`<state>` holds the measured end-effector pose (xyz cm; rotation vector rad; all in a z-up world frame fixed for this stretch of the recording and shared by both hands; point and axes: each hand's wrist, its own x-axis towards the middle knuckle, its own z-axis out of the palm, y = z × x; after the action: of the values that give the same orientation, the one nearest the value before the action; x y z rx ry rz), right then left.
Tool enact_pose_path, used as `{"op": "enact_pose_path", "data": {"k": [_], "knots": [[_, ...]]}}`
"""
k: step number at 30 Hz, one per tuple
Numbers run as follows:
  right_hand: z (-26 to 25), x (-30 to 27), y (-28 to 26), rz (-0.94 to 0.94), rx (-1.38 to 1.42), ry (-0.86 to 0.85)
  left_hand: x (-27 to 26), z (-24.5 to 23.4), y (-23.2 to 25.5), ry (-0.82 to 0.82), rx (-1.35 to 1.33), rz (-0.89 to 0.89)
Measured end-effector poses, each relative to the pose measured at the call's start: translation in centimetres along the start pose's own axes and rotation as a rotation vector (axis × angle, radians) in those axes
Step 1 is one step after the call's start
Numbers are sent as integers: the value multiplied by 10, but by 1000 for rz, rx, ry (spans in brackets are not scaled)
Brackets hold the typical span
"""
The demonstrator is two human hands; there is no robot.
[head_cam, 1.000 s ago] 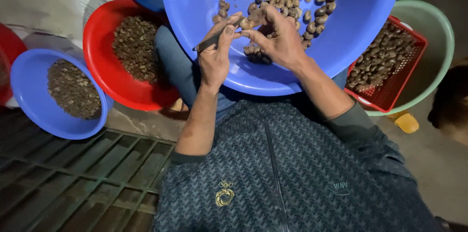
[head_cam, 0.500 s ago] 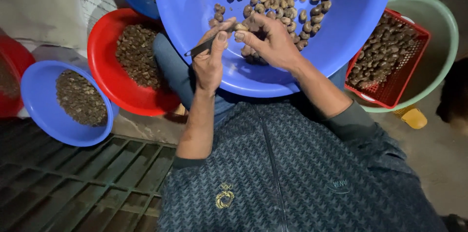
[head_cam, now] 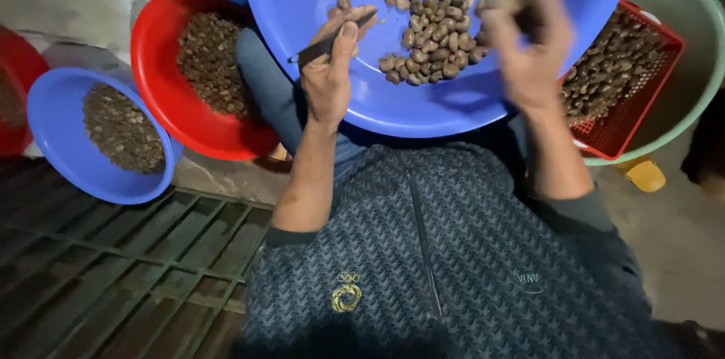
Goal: Manually peeling nuts using a small metal tool and sorting them into different colored plastic basins.
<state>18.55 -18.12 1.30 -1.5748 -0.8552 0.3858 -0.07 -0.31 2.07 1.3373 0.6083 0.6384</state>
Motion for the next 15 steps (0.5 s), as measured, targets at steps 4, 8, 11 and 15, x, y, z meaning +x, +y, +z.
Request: {"op": "enact_pose_path", "data": {"k": [4,8,11,15], "knots": [[-87,-59,58,-146,-304,213,2,-2,-5,-57,-144,-43],[-212,-223,213,146,-493,640,2,6,-5,-51,-40,-132],[-205,-228,191,305,-651,488,2,5,-11,-62,-5,-83],[-182,-229,160,558,-613,480,2,0,-14,-54,28,-45]]}}
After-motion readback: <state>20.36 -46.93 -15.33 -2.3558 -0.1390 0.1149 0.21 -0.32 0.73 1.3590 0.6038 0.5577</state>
